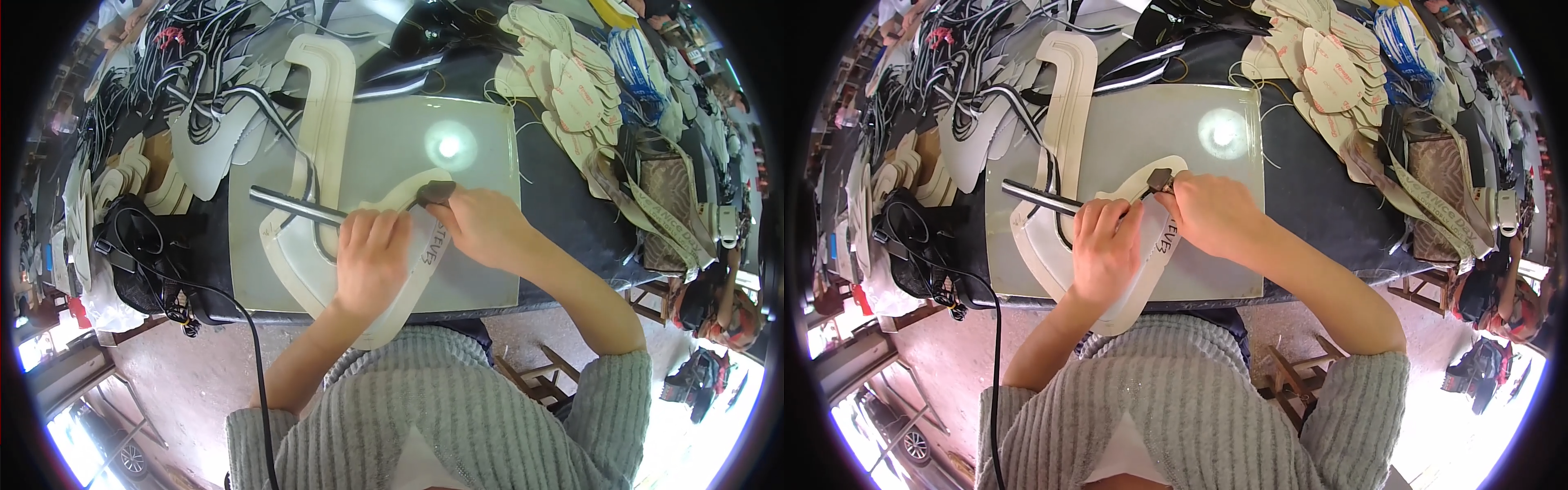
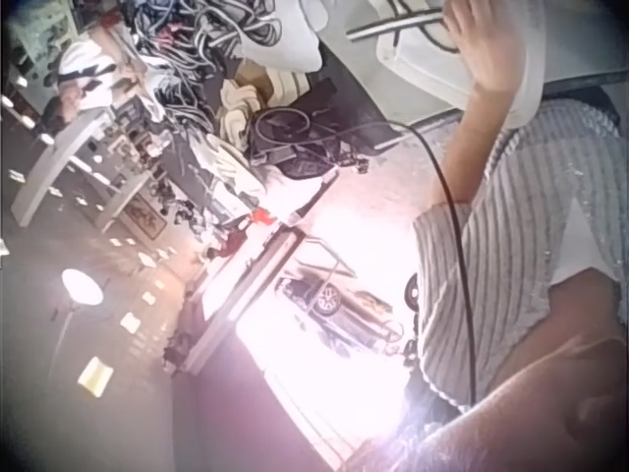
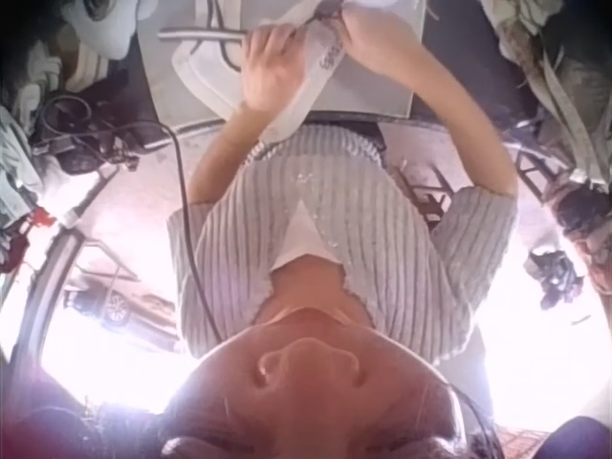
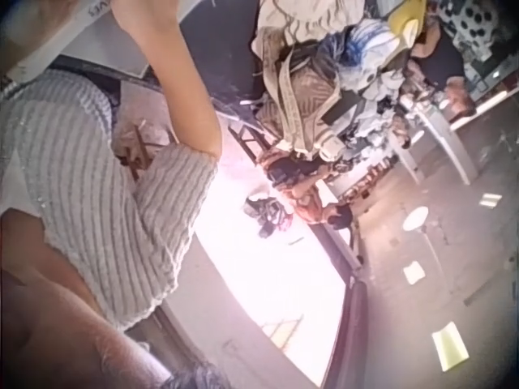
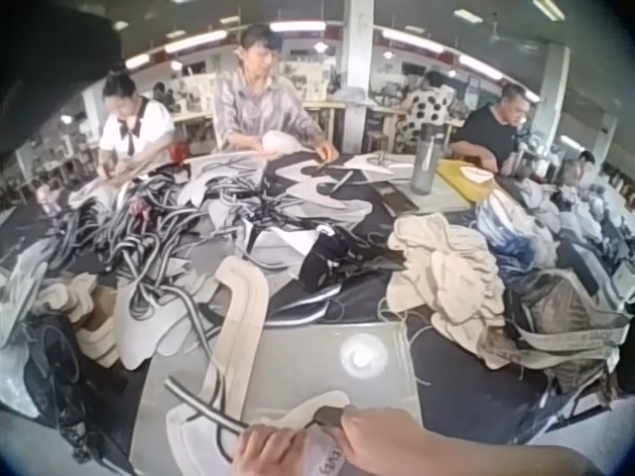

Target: Assembling and gluing shoe components together at a factory workbench using a hammer and glue.

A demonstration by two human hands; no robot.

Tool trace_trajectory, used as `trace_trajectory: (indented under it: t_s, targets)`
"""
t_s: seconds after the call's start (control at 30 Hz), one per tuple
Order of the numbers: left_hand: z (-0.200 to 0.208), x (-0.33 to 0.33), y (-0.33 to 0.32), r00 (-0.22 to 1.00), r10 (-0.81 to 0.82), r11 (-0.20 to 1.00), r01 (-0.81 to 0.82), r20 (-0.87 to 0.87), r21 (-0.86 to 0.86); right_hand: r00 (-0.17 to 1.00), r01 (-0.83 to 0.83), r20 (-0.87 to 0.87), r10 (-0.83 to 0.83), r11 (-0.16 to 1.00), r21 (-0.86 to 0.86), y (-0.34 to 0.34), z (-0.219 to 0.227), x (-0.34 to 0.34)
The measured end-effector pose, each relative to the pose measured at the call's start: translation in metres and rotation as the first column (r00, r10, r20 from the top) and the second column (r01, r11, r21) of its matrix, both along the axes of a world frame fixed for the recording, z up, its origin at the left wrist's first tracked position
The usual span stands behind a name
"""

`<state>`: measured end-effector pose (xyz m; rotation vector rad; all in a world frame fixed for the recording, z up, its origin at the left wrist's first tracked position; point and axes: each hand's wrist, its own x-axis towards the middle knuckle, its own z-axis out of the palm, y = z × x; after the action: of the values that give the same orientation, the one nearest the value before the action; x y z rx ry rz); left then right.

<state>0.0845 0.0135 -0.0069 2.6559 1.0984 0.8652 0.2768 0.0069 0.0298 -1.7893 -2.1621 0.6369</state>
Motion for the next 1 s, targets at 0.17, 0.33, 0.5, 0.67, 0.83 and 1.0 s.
trace_trajectory:
  t_s: [0.17, 0.33, 0.5, 0.67, 0.83, 1.0]
  targets:
    - [0.009, -0.004, 0.003, 0.987, 0.074, 0.993, -0.06, 0.145, -0.098, 0.999, -0.006, 0.05, 0.01, 0.997, -0.077, 0.001, 0.007, 0.001]
    - [0.0, -0.006, -0.002, 1.0, 0.021, 0.999, -0.022, 0.018, 0.032, 0.995, 0.03, 0.099, -0.029, 1.0, -0.006, 0.002, 0.025, 0.004]
    - [0.001, -0.002, -0.002, 0.999, 0.039, 0.999, -0.039, 0.015, 0.032, 0.997, 0.039, -0.076, -0.014, 0.942, 0.333, 0.006, 0.036, -0.006]
    - [0.0, -0.002, -0.001, 1.0, 0.029, 0.999, -0.03, 0.007, 0.025, 0.999, 0.013, -0.033, -0.007, 0.98, 0.198, 0.01, 0.025, -0.006]
    - [-0.001, -0.002, 0.001, 1.0, 0.018, 0.999, -0.019, 0.021, 0.029, 0.999, 0.043, -0.043, -0.034, 0.975, 0.217, 0.012, 0.025, -0.014]
    - [0.0, -0.005, -0.001, 1.0, 0.019, 1.0, -0.019, 0.017, 0.011, 0.987, -0.047, 0.149, 0.053, 0.998, -0.041, -0.006, 0.033, -0.005]
